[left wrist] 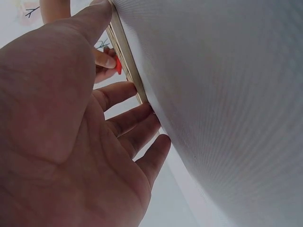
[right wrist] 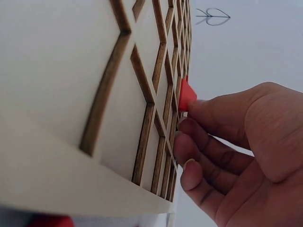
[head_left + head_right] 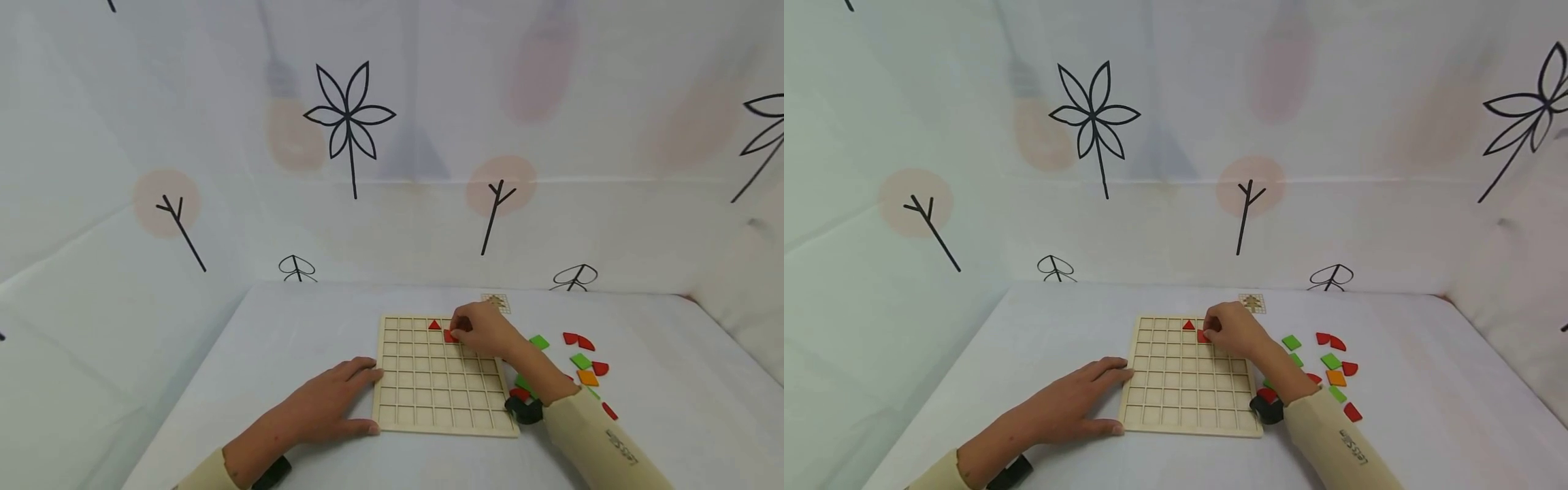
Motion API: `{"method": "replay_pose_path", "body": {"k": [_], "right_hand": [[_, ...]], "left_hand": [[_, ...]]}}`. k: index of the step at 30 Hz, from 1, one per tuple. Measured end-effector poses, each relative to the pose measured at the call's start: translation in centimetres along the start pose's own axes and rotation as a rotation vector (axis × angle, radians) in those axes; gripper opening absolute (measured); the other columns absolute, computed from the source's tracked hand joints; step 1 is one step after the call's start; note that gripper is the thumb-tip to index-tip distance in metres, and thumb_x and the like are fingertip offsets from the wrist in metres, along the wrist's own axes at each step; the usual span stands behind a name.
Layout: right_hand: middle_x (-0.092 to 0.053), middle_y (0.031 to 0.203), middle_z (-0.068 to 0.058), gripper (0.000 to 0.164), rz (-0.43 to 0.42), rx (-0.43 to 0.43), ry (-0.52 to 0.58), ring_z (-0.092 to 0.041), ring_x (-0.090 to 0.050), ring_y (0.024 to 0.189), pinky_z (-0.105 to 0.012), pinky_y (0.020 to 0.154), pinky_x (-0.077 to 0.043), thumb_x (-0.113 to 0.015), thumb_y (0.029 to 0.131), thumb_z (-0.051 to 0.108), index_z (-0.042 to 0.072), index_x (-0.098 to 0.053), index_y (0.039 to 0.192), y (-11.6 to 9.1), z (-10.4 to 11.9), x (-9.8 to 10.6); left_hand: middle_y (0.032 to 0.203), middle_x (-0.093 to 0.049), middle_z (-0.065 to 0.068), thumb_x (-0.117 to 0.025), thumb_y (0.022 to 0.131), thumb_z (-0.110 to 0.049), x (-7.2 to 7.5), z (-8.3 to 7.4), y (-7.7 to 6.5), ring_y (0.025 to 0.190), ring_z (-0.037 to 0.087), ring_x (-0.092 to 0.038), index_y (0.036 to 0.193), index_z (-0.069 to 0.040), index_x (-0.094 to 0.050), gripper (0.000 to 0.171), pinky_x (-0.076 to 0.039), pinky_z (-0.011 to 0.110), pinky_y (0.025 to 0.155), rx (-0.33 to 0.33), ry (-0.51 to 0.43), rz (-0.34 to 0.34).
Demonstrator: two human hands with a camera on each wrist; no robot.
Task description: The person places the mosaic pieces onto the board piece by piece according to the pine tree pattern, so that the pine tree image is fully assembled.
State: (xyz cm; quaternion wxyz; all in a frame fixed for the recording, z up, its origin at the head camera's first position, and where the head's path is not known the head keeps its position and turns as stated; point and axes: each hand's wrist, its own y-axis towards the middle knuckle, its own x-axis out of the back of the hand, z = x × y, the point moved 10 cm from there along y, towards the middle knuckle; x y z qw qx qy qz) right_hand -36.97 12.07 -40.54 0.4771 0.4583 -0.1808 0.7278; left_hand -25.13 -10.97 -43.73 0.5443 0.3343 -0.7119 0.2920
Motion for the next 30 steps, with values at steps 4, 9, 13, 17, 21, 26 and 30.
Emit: {"method": "replay_pose_path", "body": {"k": [4, 9, 13, 17, 21, 26, 30], "right_hand": [[-0.066, 0.078, 0.005, 0.01, 0.012, -0.009, 0.001, -0.01, -0.056, 0.07, -0.032, 0.067, -0.05, -0.074, 0.098, 0.005, 0.009, -0.075, 0.088, 0.0, 0.0, -0.1], [-0.069, 0.083, 0.004, 0.009, 0.021, 0.005, 0.001, -0.009, -0.057, 0.073, -0.031, 0.069, -0.051, -0.072, 0.099, 0.005, 0.008, -0.076, 0.092, -0.1, 0.3, 0.2], [-0.072, 0.088, 0.001, 0.008, 0.008, 0.023, 0.0, -0.01, -0.058, 0.075, -0.031, 0.071, -0.052, -0.071, 0.099, 0.002, 0.007, -0.076, 0.095, -0.7, 0.5, 1.3], [-0.071, 0.087, 0.001, 0.008, -0.002, 0.033, -0.034, -0.011, -0.059, 0.076, -0.033, 0.071, -0.053, -0.072, 0.097, 0.0, 0.007, -0.076, 0.094, -1.4, 0.4, 2.2], [-0.068, 0.086, 0.004, 0.009, 0.016, -0.012, -0.073, -0.011, -0.058, 0.079, -0.033, 0.073, -0.053, -0.072, 0.098, 0.004, 0.01, -0.076, 0.094, -2.2, -0.4, 2.4], [-0.066, 0.087, 0.004, 0.001, 0.026, -0.08, -0.102, -0.014, -0.057, 0.078, -0.031, 0.068, -0.052, -0.074, 0.097, 0.006, 0.007, -0.075, 0.097, -3.6, -1.4, 2.8], [-0.064, 0.084, 0.005, 0.002, 0.035, -0.122, -0.109, -0.014, -0.054, 0.074, -0.029, 0.063, -0.05, -0.075, 0.097, 0.01, 0.009, -0.073, 0.095, -4.9, -2.4, 3.2]], "left_hand": [[0.167, -0.036, -0.003, -0.059, 0.094, -0.076, -0.1, 0.1, 0.0, 0.15, 0.022, -0.044, 0.162, -0.026, -0.042, 0.086, -0.044, 0.046, 0.118, 0.002, 0.007, 0.001], [0.167, -0.036, -0.004, -0.06, 0.094, -0.075, -0.2, 0.3, -0.1, 0.15, 0.022, -0.044, 0.162, -0.026, -0.042, 0.086, -0.045, 0.045, 0.117, 0.009, 0.011, 0.004], [0.167, -0.036, -0.004, -0.059, 0.094, -0.076, -0.2, 0.4, 0.0, 0.15, 0.022, -0.044, 0.162, -0.027, -0.041, 0.086, -0.045, 0.046, 0.117, 0.011, 0.007, 0.008], [0.168, -0.035, -0.004, -0.058, 0.094, -0.077, -0.3, 0.5, -0.1, 0.151, 0.022, -0.043, 0.162, -0.027, -0.041, 0.086, -0.044, 0.046, 0.118, 0.008, 0.012, 0.006], [0.167, -0.036, -0.004, -0.057, 0.095, -0.076, -0.1, 0.3, -0.1, 0.15, 0.022, -0.044, 0.162, -0.026, -0.041, 0.086, -0.045, 0.046, 0.117, -0.004, 0.004, -0.006], [0.166, -0.038, -0.003, -0.06, 0.095, -0.073, 0.1, -0.1, -0.2, 0.149, 0.022, -0.045, 0.162, -0.025, -0.042, 0.084, -0.045, 0.046, 0.117, -0.021, -0.015, -0.019], [0.166, -0.037, -0.003, -0.06, 0.095, -0.074, 0.1, 0.0, -0.2, 0.149, 0.022, -0.044, 0.162, -0.027, -0.041, 0.084, -0.045, 0.046, 0.117, -0.011, -0.006, -0.01]]}}
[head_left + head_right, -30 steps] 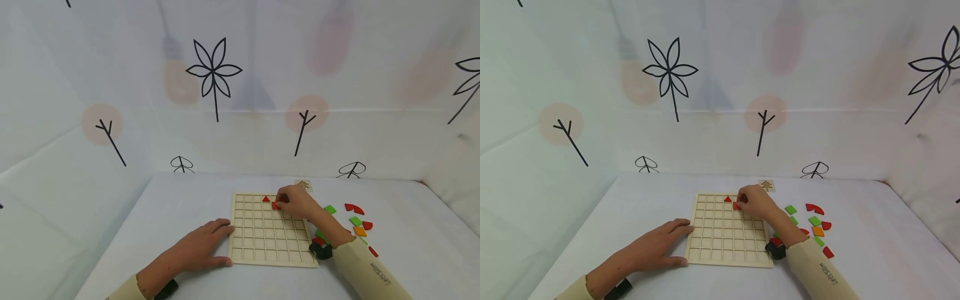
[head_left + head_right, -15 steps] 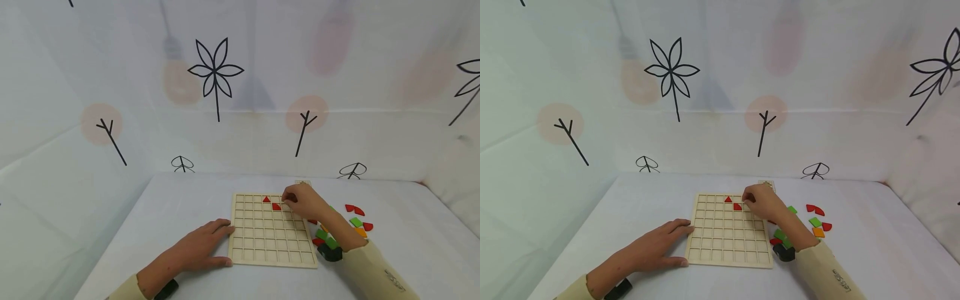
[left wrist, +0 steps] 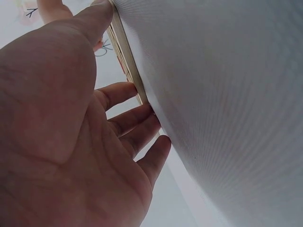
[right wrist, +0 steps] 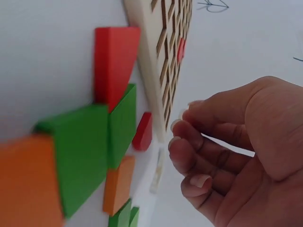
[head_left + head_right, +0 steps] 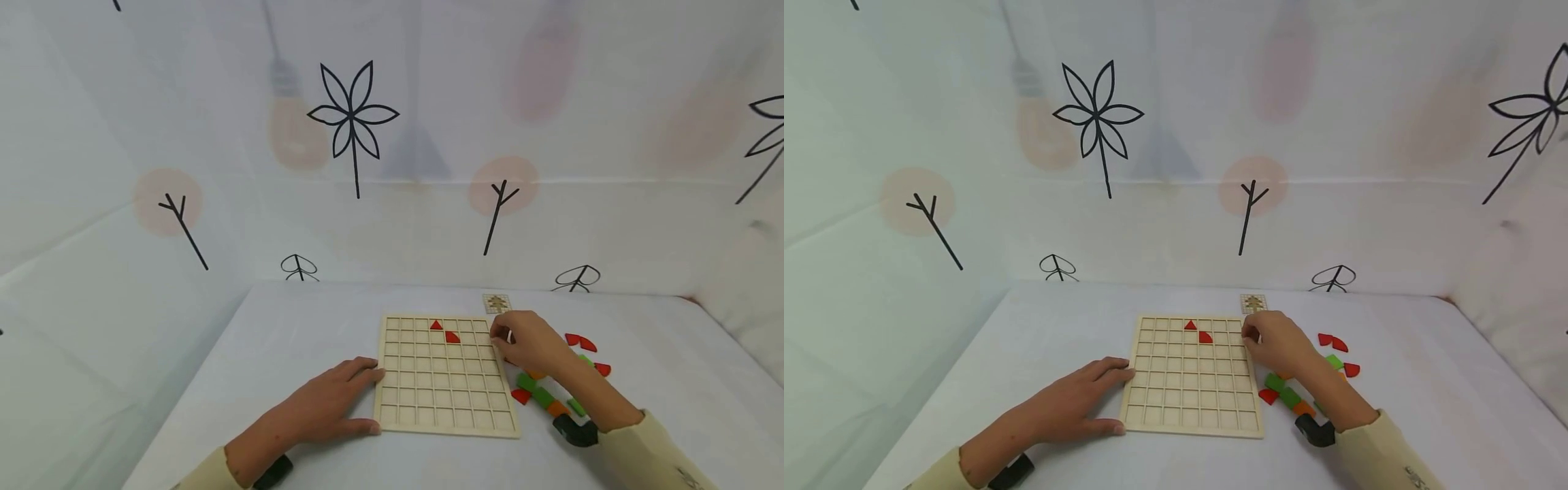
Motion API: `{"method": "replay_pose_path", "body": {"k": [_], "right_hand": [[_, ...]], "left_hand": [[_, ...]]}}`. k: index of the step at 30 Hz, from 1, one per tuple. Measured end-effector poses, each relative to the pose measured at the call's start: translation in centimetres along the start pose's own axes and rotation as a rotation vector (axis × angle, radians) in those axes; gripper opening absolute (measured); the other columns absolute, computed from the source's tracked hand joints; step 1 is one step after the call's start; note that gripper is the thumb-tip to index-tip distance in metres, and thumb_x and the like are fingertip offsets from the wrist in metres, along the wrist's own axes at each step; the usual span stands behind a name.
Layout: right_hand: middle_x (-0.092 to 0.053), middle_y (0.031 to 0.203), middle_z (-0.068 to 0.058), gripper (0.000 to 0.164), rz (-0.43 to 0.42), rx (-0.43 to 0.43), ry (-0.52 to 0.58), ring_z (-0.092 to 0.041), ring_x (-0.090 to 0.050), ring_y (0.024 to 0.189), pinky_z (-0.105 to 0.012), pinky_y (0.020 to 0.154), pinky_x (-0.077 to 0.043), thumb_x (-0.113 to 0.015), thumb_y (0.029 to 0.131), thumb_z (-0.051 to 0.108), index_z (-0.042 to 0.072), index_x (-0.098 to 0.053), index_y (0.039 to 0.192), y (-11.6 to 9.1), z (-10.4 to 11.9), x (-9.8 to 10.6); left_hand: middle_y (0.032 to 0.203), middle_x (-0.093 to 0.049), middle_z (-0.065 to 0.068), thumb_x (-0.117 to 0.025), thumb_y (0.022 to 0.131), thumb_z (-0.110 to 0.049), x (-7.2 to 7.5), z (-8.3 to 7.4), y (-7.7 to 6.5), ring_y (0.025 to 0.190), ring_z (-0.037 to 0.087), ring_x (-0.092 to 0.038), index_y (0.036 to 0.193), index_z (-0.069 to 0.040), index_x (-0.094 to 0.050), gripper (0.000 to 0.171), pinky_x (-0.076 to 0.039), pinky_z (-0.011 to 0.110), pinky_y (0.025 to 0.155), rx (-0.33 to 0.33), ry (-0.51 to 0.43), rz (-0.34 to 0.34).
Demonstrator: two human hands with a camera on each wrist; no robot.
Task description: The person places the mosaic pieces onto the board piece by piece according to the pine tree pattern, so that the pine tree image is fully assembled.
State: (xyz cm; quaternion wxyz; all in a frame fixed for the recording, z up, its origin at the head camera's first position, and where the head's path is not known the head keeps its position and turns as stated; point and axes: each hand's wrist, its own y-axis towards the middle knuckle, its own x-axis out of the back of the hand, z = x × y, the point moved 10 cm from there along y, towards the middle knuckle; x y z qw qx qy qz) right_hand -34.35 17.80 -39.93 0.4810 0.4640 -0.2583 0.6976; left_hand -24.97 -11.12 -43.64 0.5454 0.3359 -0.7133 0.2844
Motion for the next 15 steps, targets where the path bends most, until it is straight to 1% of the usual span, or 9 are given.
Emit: {"method": "replay_pose_path", "body": {"k": [4, 6, 11, 15], "right_hand": [[-0.063, 0.083, 0.006, 0.008, 0.014, -0.012, 0.019, -0.014, -0.054, 0.072, -0.027, 0.062, -0.05, -0.076, 0.096, 0.01, 0.015, -0.071, 0.091, -1.0, -1.2, 0.0], [-0.063, 0.083, 0.006, 0.01, 0.02, -0.029, 0.025, -0.015, -0.054, 0.073, -0.026, 0.062, -0.05, -0.078, 0.095, 0.013, 0.016, -0.07, 0.09, -1.4, -1.8, -0.1], [-0.062, 0.083, 0.004, 0.02, 0.039, -0.088, 0.039, -0.015, -0.055, 0.072, -0.025, 0.059, -0.051, -0.083, 0.093, 0.021, 0.015, -0.064, 0.092, -1.9, -3.1, -0.4], [-0.062, 0.083, 0.004, 0.026, 0.05, -0.096, 0.045, -0.015, -0.055, 0.072, -0.025, 0.059, -0.05, -0.086, 0.09, 0.024, 0.013, -0.063, 0.097, -2.0, -3.2, -0.3]], "left_hand": [[0.166, -0.037, -0.004, -0.06, 0.095, -0.074, -0.1, 0.0, 0.1, 0.149, 0.021, -0.044, 0.162, -0.027, -0.041, 0.085, -0.045, 0.046, 0.117, 0.003, 0.0, 0.006], [0.165, -0.037, -0.004, -0.06, 0.095, -0.074, 0.0, 0.0, 0.1, 0.148, 0.022, -0.044, 0.162, -0.027, -0.042, 0.085, -0.045, 0.047, 0.117, 0.002, -0.001, 0.004], [0.165, -0.037, -0.004, -0.06, 0.094, -0.075, -0.3, 0.3, 0.3, 0.149, 0.021, -0.044, 0.162, -0.027, -0.041, 0.085, -0.044, 0.046, 0.118, 0.011, 0.015, 0.012], [0.166, -0.036, -0.005, -0.059, 0.094, -0.076, -0.5, 0.4, 0.4, 0.15, 0.021, -0.043, 0.163, -0.027, -0.04, 0.086, -0.044, 0.046, 0.118, 0.013, 0.014, 0.015]]}}
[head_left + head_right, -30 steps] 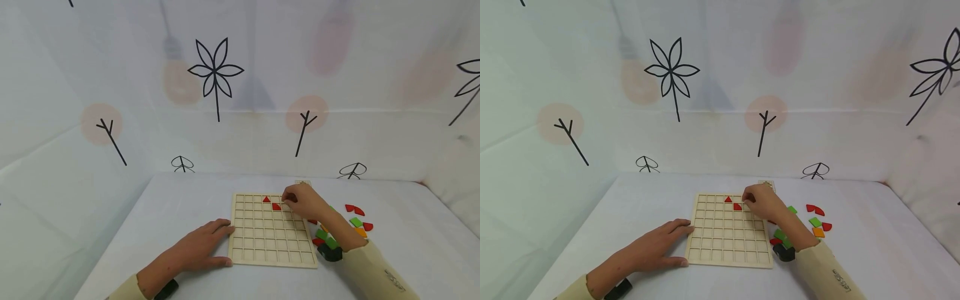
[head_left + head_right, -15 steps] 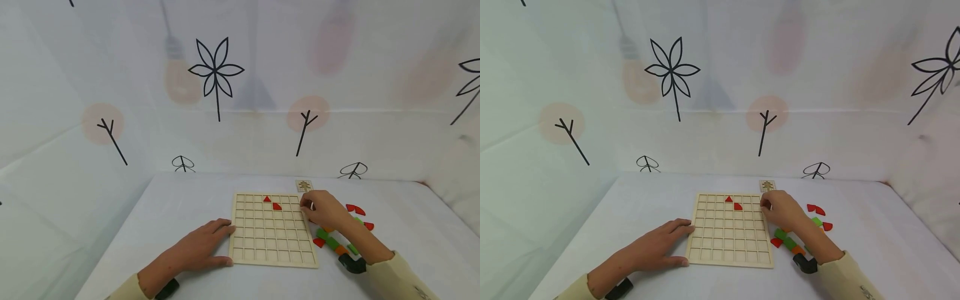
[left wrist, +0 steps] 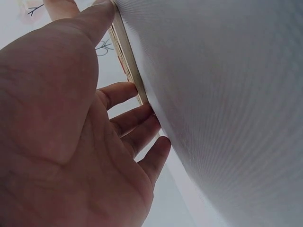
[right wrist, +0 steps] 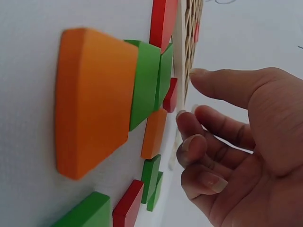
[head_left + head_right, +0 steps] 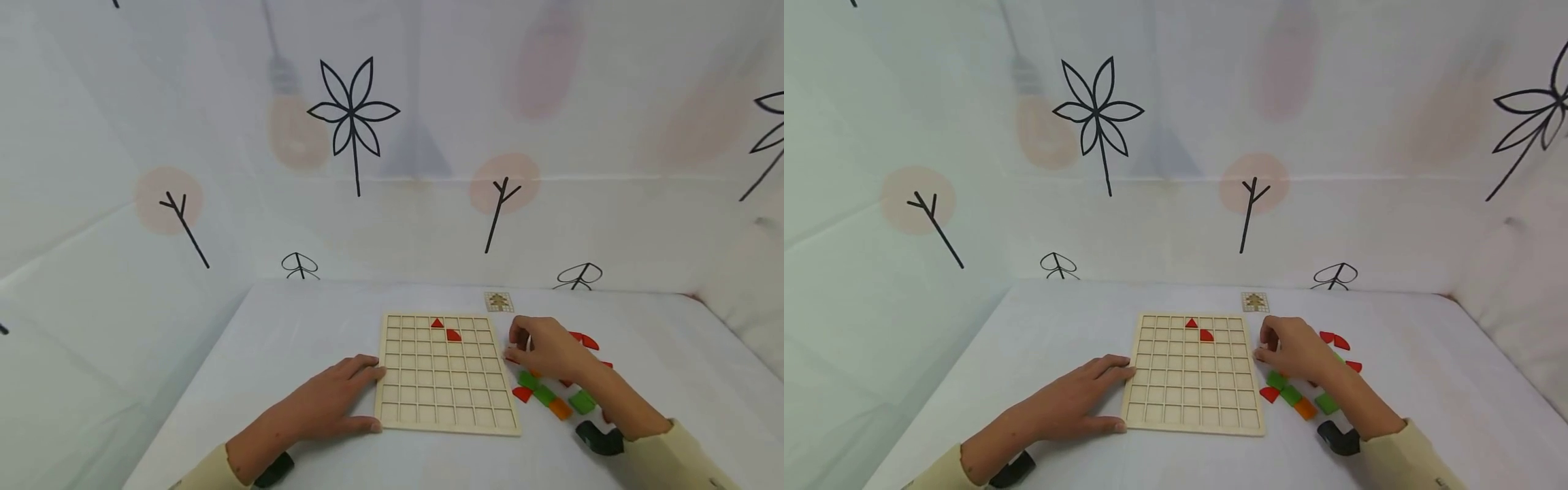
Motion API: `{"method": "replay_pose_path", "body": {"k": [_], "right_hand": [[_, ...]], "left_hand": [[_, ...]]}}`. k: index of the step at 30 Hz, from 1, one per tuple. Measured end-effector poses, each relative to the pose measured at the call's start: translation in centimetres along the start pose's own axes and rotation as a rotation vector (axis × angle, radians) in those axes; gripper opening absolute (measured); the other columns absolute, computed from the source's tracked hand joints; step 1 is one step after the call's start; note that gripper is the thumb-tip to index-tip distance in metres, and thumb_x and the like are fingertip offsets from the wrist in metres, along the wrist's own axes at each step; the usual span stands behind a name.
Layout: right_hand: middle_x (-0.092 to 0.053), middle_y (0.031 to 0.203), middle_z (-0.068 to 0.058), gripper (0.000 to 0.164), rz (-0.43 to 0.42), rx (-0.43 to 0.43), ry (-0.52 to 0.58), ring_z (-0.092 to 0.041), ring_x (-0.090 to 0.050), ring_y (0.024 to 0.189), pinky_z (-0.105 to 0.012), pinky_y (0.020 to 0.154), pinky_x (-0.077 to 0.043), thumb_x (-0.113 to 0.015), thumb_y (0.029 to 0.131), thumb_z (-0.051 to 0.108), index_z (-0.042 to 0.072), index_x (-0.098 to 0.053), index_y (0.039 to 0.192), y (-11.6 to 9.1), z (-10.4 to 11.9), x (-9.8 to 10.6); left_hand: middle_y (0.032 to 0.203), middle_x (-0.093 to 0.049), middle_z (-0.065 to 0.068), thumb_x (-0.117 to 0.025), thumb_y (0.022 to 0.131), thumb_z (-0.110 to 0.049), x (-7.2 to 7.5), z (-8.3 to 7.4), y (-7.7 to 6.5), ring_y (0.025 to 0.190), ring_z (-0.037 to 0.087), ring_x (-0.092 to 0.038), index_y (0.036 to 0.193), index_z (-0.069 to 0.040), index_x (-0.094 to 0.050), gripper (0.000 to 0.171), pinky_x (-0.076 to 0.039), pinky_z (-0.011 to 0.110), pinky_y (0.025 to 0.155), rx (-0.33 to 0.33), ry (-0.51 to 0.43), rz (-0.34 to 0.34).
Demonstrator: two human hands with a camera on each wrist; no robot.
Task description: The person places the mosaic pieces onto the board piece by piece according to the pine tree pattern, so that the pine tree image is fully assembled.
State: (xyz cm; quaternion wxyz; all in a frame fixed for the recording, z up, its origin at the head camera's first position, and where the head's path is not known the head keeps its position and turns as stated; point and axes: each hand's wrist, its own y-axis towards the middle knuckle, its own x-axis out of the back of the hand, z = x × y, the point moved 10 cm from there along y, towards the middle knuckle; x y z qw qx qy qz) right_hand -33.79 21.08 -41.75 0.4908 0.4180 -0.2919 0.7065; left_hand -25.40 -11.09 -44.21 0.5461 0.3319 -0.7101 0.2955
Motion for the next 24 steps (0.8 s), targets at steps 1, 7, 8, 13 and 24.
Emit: {"method": "replay_pose_path", "body": {"k": [1, 7, 8, 13, 24], "right_hand": [[-0.062, 0.083, 0.004, 0.027, 0.002, 0.002, -0.002, -0.015, -0.054, 0.072, -0.025, 0.059, -0.049, -0.087, 0.09, 0.026, 0.013, -0.063, 0.097, -0.01, -0.02, 0.05], [-0.061, 0.081, 0.004, 0.027, 0.021, 0.012, 0.0, -0.014, -0.055, 0.072, -0.025, 0.059, -0.049, -0.088, 0.088, 0.029, 0.013, -0.066, 0.093, 0.01, -0.32, -0.04], [-0.061, 0.081, 0.004, 0.026, 0.023, 0.015, 0.0, -0.014, -0.055, 0.072, -0.025, 0.059, -0.049, -0.088, 0.088, 0.028, 0.013, -0.067, 0.092, 0.02, -0.36, -0.09], [-0.062, 0.082, 0.005, 0.021, 0.038, 0.006, 0.002, -0.014, -0.056, 0.074, -0.025, 0.061, -0.051, -0.088, 0.088, 0.024, 0.016, -0.069, 0.094, 0.22, -0.63, -0.46], [-0.061, 0.088, 0.003, 0.025, 0.074, 0.006, 0.003, -0.017, -0.056, 0.084, -0.026, 0.067, -0.053, -0.088, 0.086, 0.021, 0.012, -0.067, 0.098, 0.27, -0.22, -0.75]], "left_hand": [[0.166, -0.036, -0.004, -0.059, 0.094, -0.076, 0.08, -0.05, -0.02, 0.15, 0.022, -0.043, 0.163, -0.027, -0.04, 0.086, -0.043, 0.046, 0.119, -0.002, -0.002, 0.0], [0.164, -0.039, -0.003, -0.06, 0.094, -0.075, 0.43, -0.24, -0.08, 0.148, 0.023, -0.045, 0.162, -0.026, -0.042, 0.086, -0.044, 0.047, 0.118, -0.012, 0.001, -0.01], [0.164, -0.04, -0.004, -0.06, 0.094, -0.076, 0.46, -0.22, -0.05, 0.148, 0.022, -0.045, 0.161, -0.026, -0.043, 0.086, -0.044, 0.046, 0.118, -0.011, 0.006, -0.012], [0.162, -0.043, -0.006, -0.063, 0.09, -0.078, 0.54, -0.05, 0.2, 0.146, 0.02, -0.048, 0.159, -0.028, -0.046, 0.087, -0.046, 0.045, 0.116, 0.005, 0.016, -0.015], [0.161, -0.046, -0.007, -0.064, 0.088, -0.079, 0.79, -0.02, 0.27, 0.145, 0.019, -0.049, 0.157, -0.028, -0.049, 0.088, -0.047, 0.045, 0.115, 0.006, 0.006, -0.031]]}}
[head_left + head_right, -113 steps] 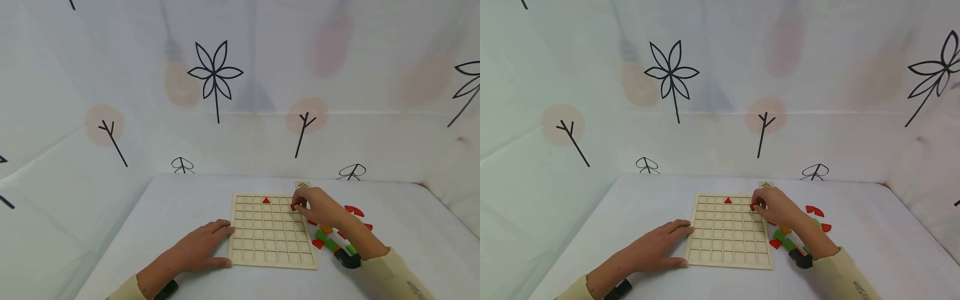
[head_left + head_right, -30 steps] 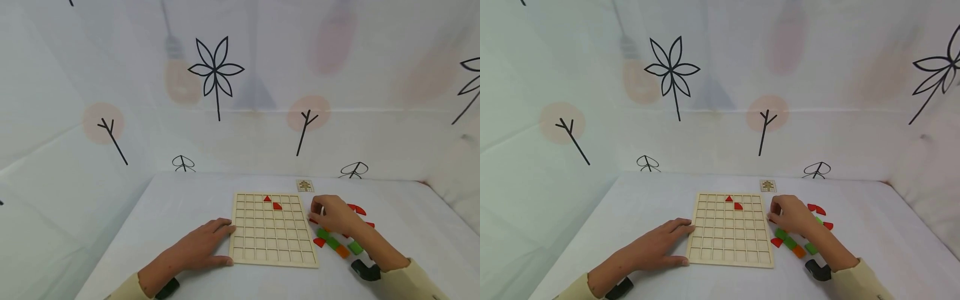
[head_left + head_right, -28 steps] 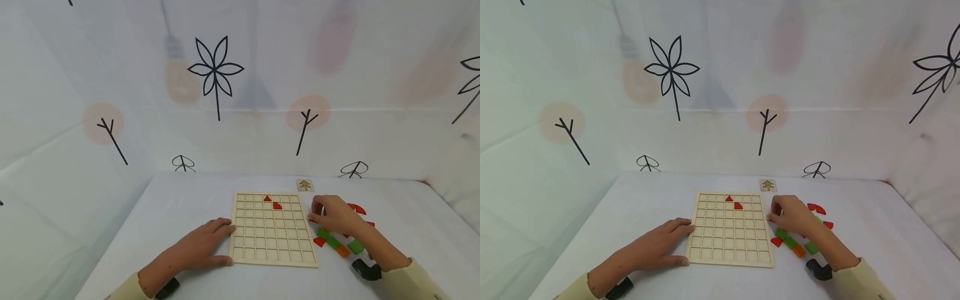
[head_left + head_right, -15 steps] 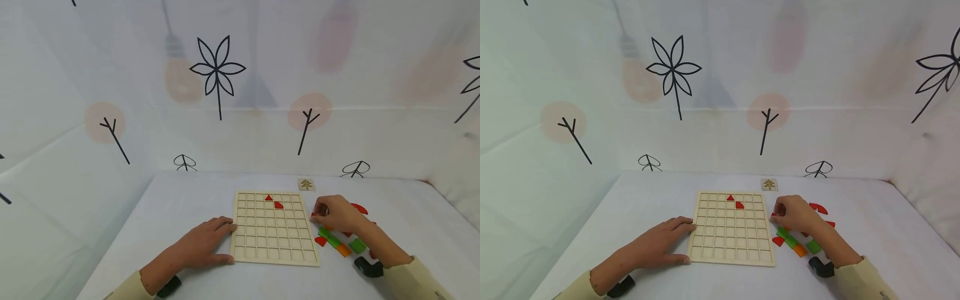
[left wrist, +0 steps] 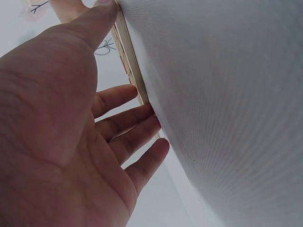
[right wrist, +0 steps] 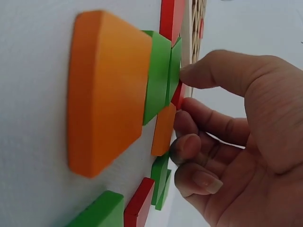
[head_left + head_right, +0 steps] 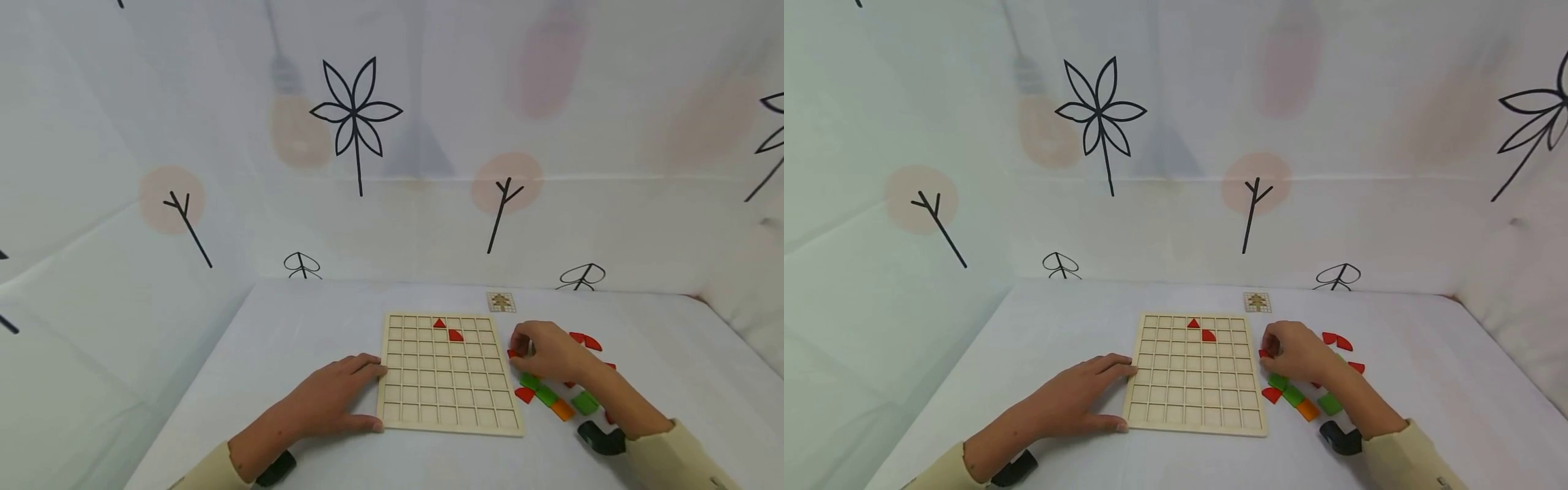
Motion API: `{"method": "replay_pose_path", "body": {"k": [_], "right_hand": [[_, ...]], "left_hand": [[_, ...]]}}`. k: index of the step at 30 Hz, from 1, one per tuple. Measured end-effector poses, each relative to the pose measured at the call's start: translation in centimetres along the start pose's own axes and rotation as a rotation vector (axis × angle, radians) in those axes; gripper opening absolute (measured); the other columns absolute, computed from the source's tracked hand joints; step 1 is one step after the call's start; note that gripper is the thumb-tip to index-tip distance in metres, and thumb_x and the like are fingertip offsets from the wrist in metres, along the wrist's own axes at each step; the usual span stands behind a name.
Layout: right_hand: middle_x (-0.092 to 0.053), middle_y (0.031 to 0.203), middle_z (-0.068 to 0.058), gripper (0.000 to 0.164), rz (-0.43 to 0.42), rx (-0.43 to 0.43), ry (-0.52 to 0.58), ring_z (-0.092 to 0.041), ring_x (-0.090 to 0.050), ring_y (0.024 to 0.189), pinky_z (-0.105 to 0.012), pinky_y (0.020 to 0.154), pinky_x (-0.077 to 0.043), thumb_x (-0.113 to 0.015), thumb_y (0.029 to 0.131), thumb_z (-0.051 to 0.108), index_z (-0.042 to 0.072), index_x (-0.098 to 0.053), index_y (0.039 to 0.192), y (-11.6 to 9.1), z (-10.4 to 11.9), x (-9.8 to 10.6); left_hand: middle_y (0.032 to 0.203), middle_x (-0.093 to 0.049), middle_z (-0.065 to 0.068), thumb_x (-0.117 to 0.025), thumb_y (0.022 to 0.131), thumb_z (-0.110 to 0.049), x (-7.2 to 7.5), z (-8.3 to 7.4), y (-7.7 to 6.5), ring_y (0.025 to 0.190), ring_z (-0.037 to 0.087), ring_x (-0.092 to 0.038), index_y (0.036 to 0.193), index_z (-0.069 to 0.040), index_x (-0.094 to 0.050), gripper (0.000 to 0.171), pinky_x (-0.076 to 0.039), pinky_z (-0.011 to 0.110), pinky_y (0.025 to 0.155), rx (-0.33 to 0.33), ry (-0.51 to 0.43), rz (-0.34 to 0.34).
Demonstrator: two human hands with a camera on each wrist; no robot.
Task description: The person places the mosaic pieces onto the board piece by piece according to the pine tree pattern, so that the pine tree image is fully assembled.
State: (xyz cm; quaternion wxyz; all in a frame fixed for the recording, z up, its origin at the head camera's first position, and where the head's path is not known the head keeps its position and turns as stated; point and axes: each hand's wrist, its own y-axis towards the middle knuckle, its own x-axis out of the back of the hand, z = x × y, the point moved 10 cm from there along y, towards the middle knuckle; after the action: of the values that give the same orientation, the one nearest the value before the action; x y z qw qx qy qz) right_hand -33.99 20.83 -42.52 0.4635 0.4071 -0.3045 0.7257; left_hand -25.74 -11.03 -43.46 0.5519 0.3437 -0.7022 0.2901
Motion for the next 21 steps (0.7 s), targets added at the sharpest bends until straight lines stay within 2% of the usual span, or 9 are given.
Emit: {"method": "replay_pose_path", "body": {"k": [4, 12, 21], "right_hand": [[-0.06, 0.087, 0.002, 0.027, 0.009, -0.017, -0.015, -0.017, -0.055, 0.085, -0.027, 0.068, -0.053, -0.088, 0.083, 0.02, 0.013, -0.066, 0.097, 0.05, -0.05, -0.21], [-0.06, 0.087, 0.002, 0.029, 0.009, 0.007, 0.0, -0.016, -0.054, 0.081, -0.025, 0.064, -0.05, -0.088, 0.083, 0.019, 0.012, -0.064, 0.097, -0.1, 0.13, -0.03], [-0.062, 0.088, 0.003, 0.03, 0.029, 0.007, 0.023, -0.017, -0.056, 0.084, -0.026, 0.068, -0.054, -0.09, 0.083, 0.018, 0.014, -0.064, 0.097, -0.22, 0.5, 0.07]], "left_hand": [[0.161, -0.046, -0.007, -0.064, 0.088, -0.08, 0.03, -0.05, -0.01, 0.145, 0.019, -0.05, 0.156, -0.028, -0.049, 0.087, -0.047, 0.044, 0.115, -0.005, 0.001, -0.005], [0.16, -0.046, -0.007, -0.065, 0.088, -0.079, -0.02, -0.03, 0.06, 0.145, 0.019, -0.05, 0.156, -0.028, -0.049, 0.087, -0.047, 0.045, 0.115, -0.003, -0.002, -0.002], [0.161, -0.045, -0.007, -0.066, 0.089, -0.077, 0.01, -0.15, 0.01, 0.146, 0.02, -0.049, 0.158, -0.029, -0.048, 0.086, -0.046, 0.045, 0.116, -0.005, -0.006, 0.008]]}}
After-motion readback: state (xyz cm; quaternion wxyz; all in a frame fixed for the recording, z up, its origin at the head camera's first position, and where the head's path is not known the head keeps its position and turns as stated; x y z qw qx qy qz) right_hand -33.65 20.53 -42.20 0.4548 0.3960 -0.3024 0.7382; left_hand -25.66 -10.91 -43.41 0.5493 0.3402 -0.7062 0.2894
